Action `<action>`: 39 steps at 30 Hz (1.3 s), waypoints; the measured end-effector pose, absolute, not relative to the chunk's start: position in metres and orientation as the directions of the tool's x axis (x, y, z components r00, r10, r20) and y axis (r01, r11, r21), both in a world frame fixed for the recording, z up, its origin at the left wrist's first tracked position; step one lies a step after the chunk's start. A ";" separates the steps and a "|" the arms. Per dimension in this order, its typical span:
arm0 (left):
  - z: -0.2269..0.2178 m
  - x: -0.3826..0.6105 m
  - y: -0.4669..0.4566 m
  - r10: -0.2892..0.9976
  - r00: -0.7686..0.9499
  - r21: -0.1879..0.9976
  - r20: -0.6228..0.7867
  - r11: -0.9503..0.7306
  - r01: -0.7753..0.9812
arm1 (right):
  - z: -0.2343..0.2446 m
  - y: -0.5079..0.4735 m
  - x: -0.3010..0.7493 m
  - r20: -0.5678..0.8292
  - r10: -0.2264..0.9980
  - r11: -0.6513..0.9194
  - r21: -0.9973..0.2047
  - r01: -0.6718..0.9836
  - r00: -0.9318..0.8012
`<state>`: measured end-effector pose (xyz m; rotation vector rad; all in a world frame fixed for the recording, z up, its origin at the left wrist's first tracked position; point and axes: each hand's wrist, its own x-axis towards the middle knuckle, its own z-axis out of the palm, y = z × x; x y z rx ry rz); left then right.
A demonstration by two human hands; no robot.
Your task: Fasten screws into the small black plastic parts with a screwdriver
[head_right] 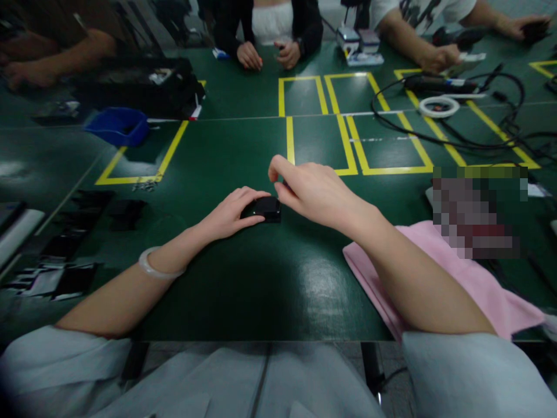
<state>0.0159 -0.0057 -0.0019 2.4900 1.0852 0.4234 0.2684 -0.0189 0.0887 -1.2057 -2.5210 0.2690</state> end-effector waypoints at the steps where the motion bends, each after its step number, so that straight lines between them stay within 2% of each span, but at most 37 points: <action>1: -0.002 0.016 -0.006 0.746 0.655 0.463 0.119 -0.625 0.628 | 0.089 -0.019 0.268 0.212 0.783 0.621 -0.308 0.720 -0.585; 12: -0.002 0.016 -0.006 0.752 0.650 0.476 0.109 -0.614 0.630 | 0.090 -0.020 0.268 0.204 0.776 0.630 -0.309 0.713 -0.597; 18: -0.003 0.015 -0.005 0.748 0.653 0.469 0.117 -0.621 0.628 | 0.089 -0.019 0.268 0.198 0.792 0.611 -0.267 0.745 -0.578; 24: -0.004 0.015 -0.005 0.747 0.655 0.469 0.116 -0.623 0.626 | 0.088 -0.020 0.268 0.216 0.775 0.631 -0.290 0.719 -0.594; 30: -0.004 0.015 -0.005 0.746 0.656 0.461 0.117 -0.625 0.629 | 0.087 -0.018 0.267 0.218 0.789 0.614 -0.239 0.752 -0.575; 39: -0.004 0.015 -0.005 0.745 0.656 0.460 0.121 -0.628 0.628 | 0.087 -0.019 0.267 0.223 0.774 0.633 -0.290 0.718 -0.592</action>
